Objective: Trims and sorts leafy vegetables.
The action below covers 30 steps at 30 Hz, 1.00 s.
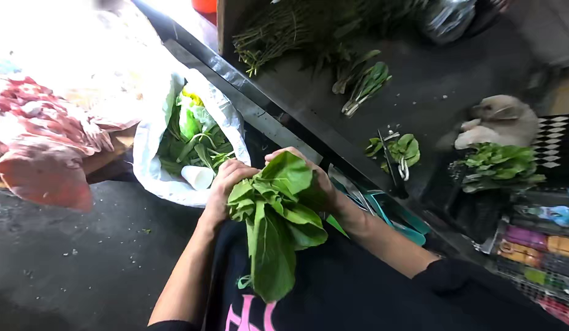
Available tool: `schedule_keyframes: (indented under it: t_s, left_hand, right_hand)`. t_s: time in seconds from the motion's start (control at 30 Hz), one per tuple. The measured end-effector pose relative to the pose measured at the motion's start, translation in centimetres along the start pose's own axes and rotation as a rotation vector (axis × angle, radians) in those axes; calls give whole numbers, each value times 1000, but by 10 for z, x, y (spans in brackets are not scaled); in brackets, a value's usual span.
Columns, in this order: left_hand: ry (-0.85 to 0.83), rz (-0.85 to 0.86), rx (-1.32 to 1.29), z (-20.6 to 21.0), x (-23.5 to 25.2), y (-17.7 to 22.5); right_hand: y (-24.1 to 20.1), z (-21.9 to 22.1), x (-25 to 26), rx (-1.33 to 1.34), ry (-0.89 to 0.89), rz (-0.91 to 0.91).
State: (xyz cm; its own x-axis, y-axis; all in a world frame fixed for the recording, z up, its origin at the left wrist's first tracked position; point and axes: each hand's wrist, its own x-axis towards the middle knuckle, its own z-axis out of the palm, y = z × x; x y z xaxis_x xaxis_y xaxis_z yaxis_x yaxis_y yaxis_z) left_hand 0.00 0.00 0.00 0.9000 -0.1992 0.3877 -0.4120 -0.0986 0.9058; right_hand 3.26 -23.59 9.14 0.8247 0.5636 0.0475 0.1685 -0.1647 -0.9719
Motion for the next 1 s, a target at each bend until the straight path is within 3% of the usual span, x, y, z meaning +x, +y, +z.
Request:
schedule_keyframes:
  t_s: [0.3, 0.4, 0.47, 0.57, 0.67, 0.87, 1.0]
  left_hand:
    - [-124, 86, 80, -7, 28, -1]
    - [-151, -221, -176, 6, 24, 1]
    - [-84, -515, -438, 20, 14, 8]
    - [143, -585, -903, 36, -1, 9]
    - [244, -663, -1174, 34, 1, 2]
    - [461, -646, -1386, 2, -9, -4]
    - [547, -550, -1288, -34, -12, -5]
  right_hand:
    - [4, -8, 2, 31, 10, -115]
    - [9, -5, -4, 213, 59, -63]
    - [10, 4, -6, 419, 249, 132]
    - [7, 13, 10, 536, 469, 344]
    - [10, 17, 19, 528, 492, 383]
    - [22, 19, 7, 496, 479, 284]
    - [30, 28, 5, 493, 502, 234]
